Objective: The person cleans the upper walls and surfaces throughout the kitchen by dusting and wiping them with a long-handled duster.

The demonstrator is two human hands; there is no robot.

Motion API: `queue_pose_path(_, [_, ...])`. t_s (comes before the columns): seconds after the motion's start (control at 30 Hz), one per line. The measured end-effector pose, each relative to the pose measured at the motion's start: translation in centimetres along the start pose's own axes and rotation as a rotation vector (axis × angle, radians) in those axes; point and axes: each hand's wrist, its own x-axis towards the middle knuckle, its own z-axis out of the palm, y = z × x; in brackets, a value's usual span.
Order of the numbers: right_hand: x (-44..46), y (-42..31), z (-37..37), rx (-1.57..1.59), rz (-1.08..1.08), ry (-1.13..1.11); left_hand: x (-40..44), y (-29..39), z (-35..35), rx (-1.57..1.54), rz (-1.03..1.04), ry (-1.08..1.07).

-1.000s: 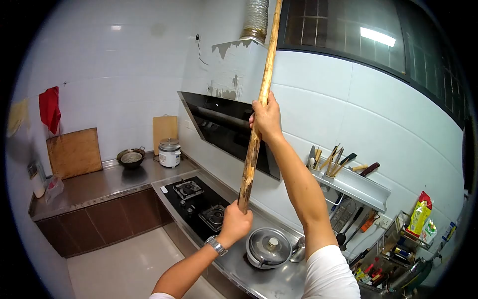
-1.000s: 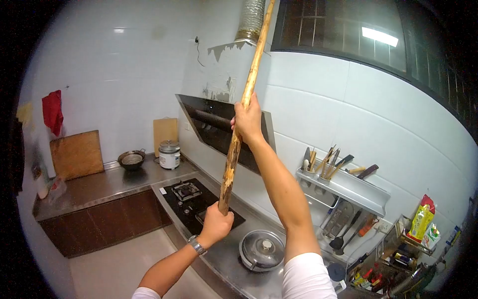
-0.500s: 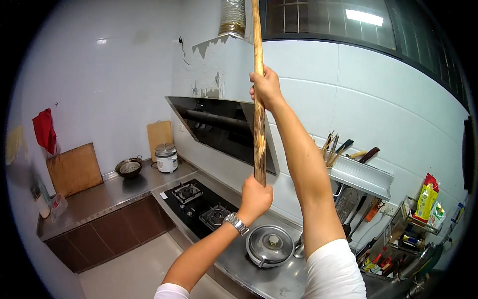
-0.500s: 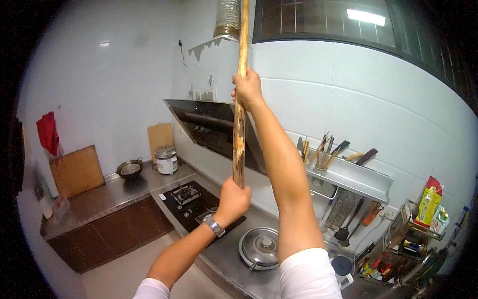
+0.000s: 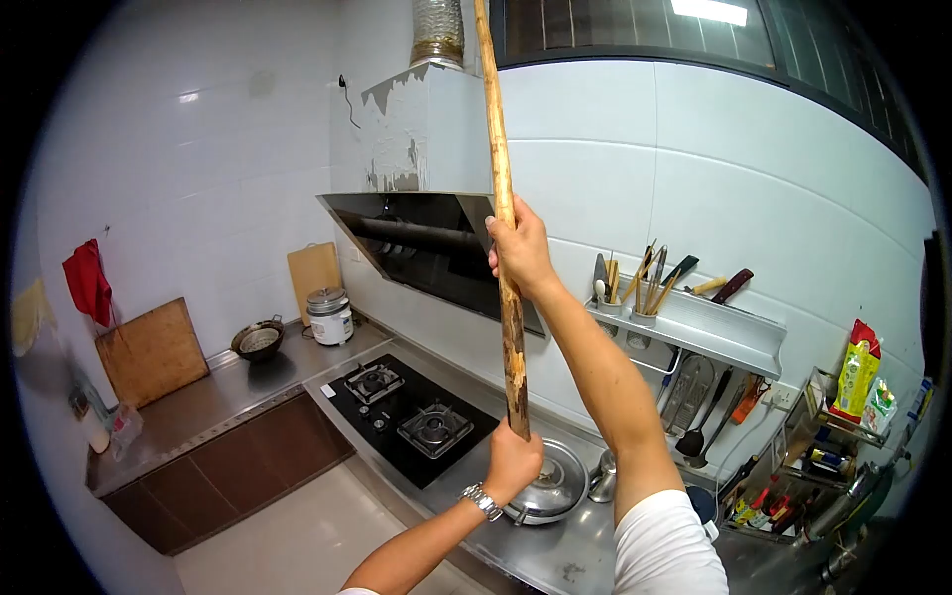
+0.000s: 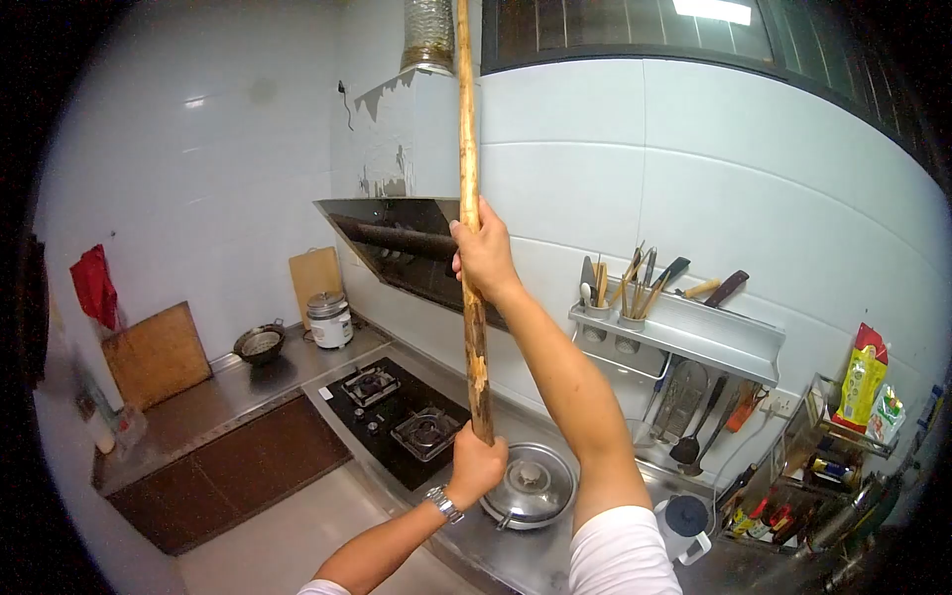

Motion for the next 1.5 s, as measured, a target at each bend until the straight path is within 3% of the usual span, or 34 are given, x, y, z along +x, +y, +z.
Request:
queue_pose_path(0.47, [1.4,-0.8,3.6,-0.040,-0.116,0.061,1.6,0.3,-5.4,0.015,0.085,-0.087])
queue_pose_path(0.57, [-0.7,-0.7,4.8,-0.068,-0.096,0.070,-0.4,-1.0,-6.8,-0.073,0.003,-0.104])
queue_pose_path(1.03, [-9.5,-0.4,6.4,0.003,0.053,0.031,-9.2,-1.5,-9.0,0.130,-0.121,-0.074])
queue_pose_path(1.5, [-18.0,1.4,6.1,-0.050,0.185,0.065,-17.4,-5.3,-8.5,0.077,-0.373,-0.185])
